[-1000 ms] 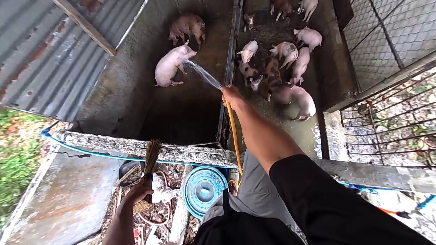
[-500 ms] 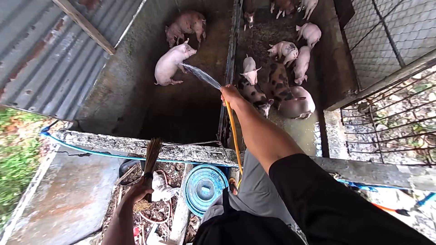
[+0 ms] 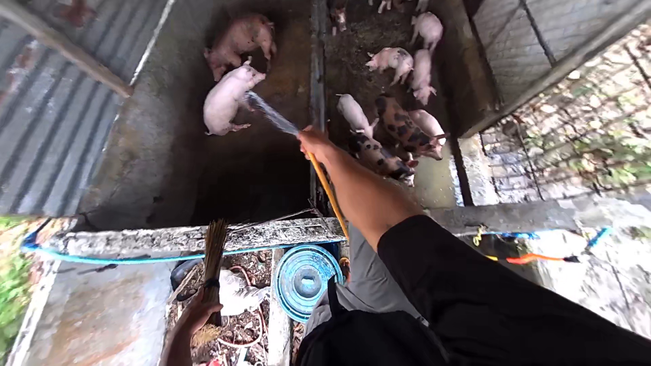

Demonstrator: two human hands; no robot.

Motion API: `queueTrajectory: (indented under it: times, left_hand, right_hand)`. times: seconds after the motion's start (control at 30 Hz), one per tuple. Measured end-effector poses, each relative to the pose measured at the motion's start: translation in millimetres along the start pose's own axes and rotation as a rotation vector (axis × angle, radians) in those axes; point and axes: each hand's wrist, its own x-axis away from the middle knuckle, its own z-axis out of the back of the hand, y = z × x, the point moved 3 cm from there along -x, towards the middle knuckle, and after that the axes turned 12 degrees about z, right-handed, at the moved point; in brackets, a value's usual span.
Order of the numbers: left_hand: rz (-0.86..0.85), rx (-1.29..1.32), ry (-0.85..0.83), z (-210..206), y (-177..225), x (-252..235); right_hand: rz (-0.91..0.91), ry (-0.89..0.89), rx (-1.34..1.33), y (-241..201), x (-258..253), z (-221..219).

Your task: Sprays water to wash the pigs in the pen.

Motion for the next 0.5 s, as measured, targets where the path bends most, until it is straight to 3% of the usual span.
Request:
queueTrajectory:
  times: [0.1, 0.33, 0.43, 0.5]
  left_hand:
    - [-0.033, 0.104, 0.005, -9, -4, -2]
    - [-0.076, 0.962, 0.056, -79, -30, 53]
    - [-0.152, 1.085, 0.049, -130, -31, 61]
    - [-0.101, 1.111, -0.025, -150, -26, 53]
  right_hand:
    - [-0.027, -0.06, 0.067, 2, 2, -3]
    - [-0.058, -0.099, 0.097, 14, -4, 7]
    - [-0.017, -0.126, 0.115, 9, -8, 12]
    - [0.005, -0.133, 0.142, 6, -10, 8]
